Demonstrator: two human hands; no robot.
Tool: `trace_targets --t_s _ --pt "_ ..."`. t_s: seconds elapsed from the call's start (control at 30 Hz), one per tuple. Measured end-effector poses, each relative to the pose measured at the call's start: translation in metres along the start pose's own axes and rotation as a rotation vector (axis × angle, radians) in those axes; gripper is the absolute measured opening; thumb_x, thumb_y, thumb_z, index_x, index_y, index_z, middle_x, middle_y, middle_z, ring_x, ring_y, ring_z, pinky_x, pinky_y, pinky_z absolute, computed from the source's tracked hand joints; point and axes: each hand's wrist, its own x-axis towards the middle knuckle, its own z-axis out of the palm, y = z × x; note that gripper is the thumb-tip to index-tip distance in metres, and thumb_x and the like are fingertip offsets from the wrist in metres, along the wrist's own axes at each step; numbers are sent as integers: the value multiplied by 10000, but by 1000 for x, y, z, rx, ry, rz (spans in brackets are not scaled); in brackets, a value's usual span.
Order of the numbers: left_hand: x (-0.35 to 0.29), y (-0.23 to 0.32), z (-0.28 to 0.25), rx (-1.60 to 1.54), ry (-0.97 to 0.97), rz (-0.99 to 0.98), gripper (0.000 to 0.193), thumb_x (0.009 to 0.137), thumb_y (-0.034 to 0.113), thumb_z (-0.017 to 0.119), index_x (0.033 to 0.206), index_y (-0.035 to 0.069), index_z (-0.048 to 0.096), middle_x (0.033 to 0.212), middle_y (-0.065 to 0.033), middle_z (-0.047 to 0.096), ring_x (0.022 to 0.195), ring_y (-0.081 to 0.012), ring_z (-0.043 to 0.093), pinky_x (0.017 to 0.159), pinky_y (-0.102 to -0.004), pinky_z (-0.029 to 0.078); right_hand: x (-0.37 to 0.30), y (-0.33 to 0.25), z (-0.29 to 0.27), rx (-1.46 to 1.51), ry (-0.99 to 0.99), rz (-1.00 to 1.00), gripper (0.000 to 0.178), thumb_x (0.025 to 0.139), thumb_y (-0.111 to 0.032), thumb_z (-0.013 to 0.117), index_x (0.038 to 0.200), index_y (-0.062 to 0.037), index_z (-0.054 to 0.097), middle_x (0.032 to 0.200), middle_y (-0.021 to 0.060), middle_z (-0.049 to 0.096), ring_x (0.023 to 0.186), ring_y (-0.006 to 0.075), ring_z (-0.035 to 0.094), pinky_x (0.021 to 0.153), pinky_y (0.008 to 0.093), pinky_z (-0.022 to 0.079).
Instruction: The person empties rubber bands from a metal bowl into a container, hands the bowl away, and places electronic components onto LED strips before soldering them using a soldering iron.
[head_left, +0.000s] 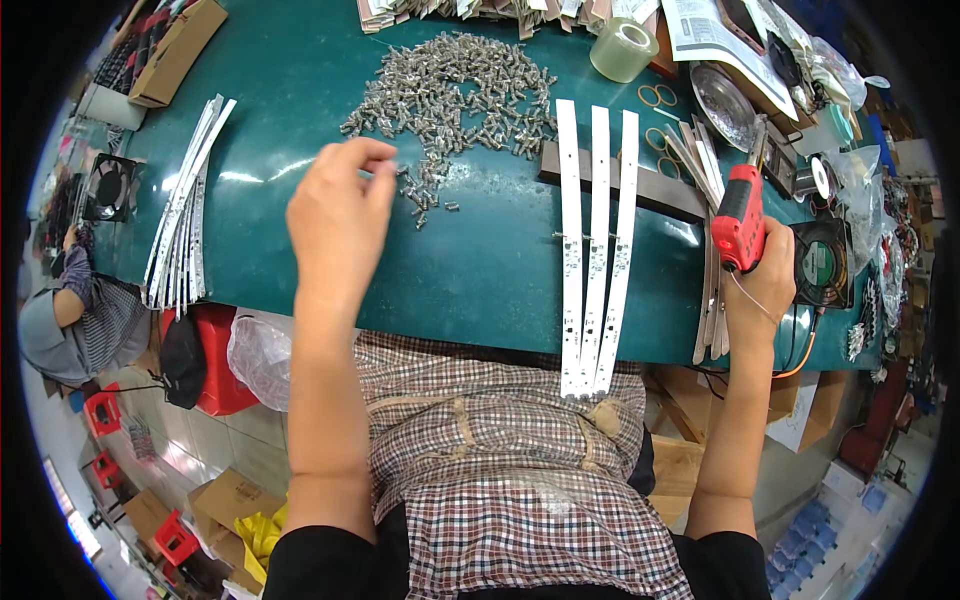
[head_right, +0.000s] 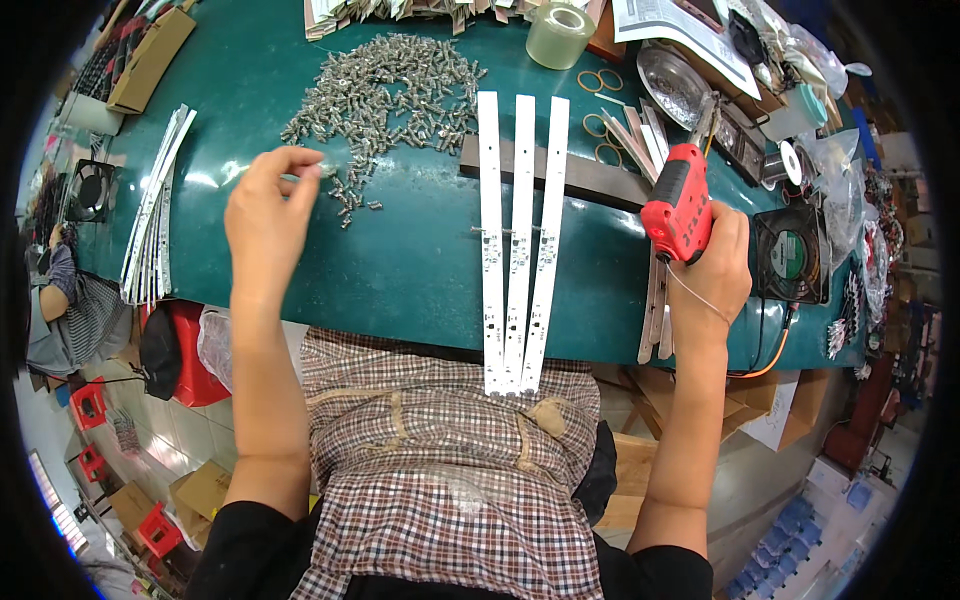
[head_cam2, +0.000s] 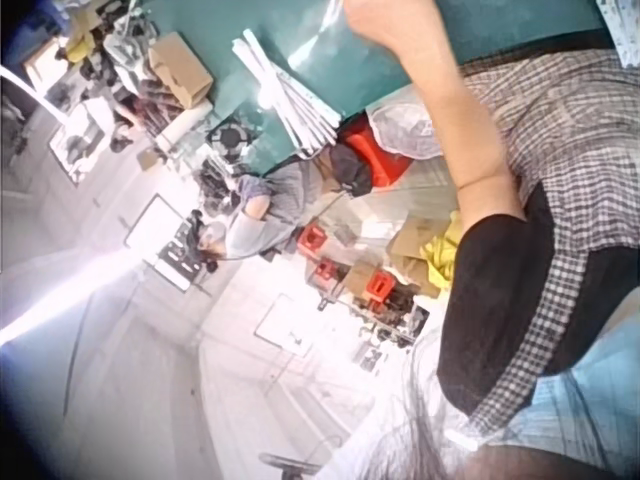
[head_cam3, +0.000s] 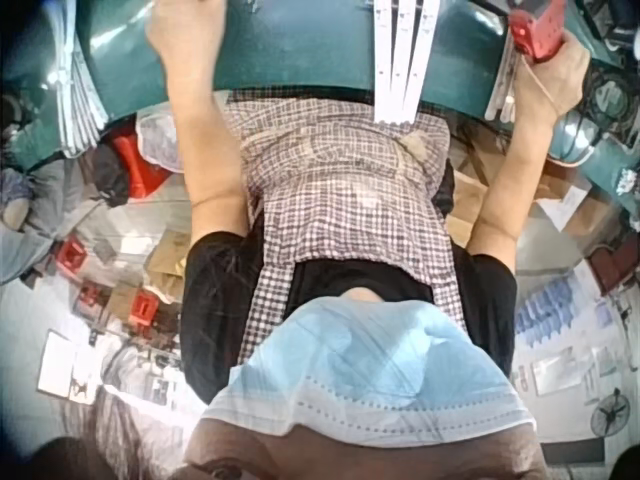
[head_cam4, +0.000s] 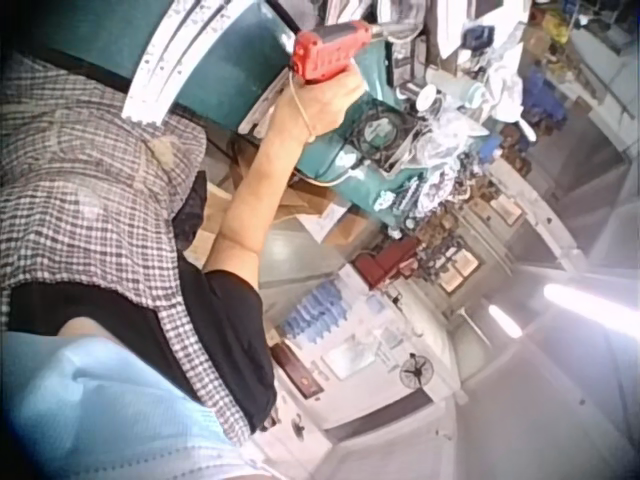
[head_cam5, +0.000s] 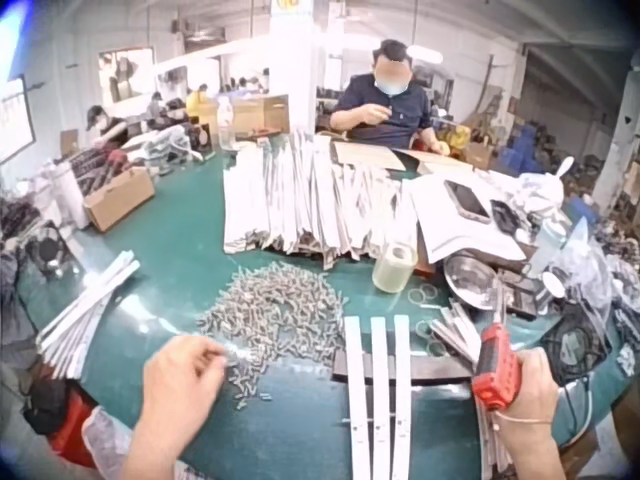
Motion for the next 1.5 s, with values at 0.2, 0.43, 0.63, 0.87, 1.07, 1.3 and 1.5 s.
trace_targets --t_s 0.2,0.43,0.63,0.87,1.07,1.3,1.5 --pt "22 -30 -5 135 72 -32 84 849 157 670 914 108 687 867 -44 656 713 -217 657 664 -354 498 -2 0 -9 -29 39 9 496 679 37 731 1119 -56 520 1021 116 562 916 374 600 730 435 508" --pt "31 -30 1 135 -10 37 104 825 185 711 893 118 671 864 -49 642 770 -229 644 685 -356 495 -8 12 -34 74 151 79 418 737 -15 756 1104 -7 557 934 111 596 844 266 592 782 332 483" --pt "39 -31 0 111 -63 71 109 861 187 682 919 101 648 880 -51 615 757 -224 618 683 -356 484 -5 27 -33 280 118 283 397 734 -8 779 1068 -14 564 901 80 616 794 175 605 736 299 488" --pt "36 -30 -1 110 -128 111 94 870 126 660 930 60 630 858 -63 618 736 -203 609 681 -342 484 -9 35 -26 744 335 459 362 790 -6 760 1107 5 584 920 19 614 846 72 578 767 239 478" --pt "32 -34 -10 -214 -190 47 180 805 -3 665 977 20 614 858 -75 677 747 -179 642 712 -306 505 -4 16 -70 534 682 418 189 851 -23 713 990 -47 589 889 10 611 714 92 596 596 217 483" --pt "25 -38 -12 -4 -113 41 130 839 69 667 968 53 667 870 -49 658 733 -167 619 701 -306 495 -28 49 -125 1237 634 558 286 896 35 630 1161 4 529 1029 98 609 874 124 574 769 246 488" --pt "26 -38 -3 59 -80 118 75 837 125 676 889 75 655 843 -52 633 746 -197 638 682 -335 496 -44 4 -126 1301 467 612 329 913 40 595 1215 -33 487 1033 86 589 820 109 557 762 243 488"
